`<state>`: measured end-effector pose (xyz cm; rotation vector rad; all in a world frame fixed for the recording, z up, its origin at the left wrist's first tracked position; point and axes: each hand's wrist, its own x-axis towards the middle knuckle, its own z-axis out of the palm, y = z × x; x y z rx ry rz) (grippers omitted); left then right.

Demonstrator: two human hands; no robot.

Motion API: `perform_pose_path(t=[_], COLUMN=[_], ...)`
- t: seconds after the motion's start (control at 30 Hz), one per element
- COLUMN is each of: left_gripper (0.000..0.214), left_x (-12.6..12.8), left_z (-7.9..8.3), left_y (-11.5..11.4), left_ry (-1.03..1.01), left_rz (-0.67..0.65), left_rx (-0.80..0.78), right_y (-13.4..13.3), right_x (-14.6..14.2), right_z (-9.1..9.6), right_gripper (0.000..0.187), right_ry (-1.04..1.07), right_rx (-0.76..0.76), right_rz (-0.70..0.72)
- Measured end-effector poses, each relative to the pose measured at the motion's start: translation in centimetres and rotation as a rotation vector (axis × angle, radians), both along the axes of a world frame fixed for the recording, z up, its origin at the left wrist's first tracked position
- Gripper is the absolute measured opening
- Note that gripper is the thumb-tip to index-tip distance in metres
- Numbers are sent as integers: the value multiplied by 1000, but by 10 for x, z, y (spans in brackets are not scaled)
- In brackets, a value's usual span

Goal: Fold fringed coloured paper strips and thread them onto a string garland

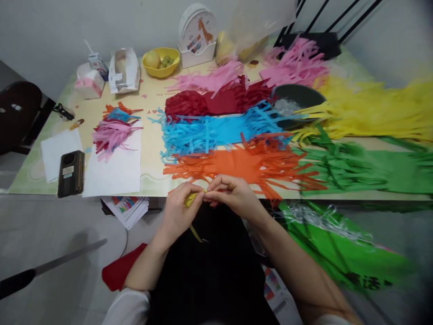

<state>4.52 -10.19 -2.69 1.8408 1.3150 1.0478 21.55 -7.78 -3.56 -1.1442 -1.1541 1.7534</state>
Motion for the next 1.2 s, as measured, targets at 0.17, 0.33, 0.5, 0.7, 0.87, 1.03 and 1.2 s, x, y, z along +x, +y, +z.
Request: perform_pose_path(t=[0.17,0.33,0.5,0.7,0.87,1.03,1.2], left_gripper=[12,13,12,13,13,13,13], left_x=[0,-2,-4,-3,-8,-15,-14], left_z=[-2,2,4,1,2,6,2], left_y=[-1,1,3,0,1,5,6], left_ry=[39,9,-26,-44,29,157,113], left_rz=[17,-4,11,26,-34,-121,-88], left_rx=[30,-27,-92,-38,-14,-17,-56], right_y=[-1,0,-1,-1,-1,-3,-3], right_x=[-2,-3,-3,-4,-7,-7,-3], right_z=[2,4,1,0,-1,-7,-7], right_gripper=[38,38,38,36,37,34,27], right_ry=[18,38,7,-15,7,-52,-103], right_rx=[-16,-12,29,80,43,121,244], right_rz=[4,14,11,10,-12,-40,-7])
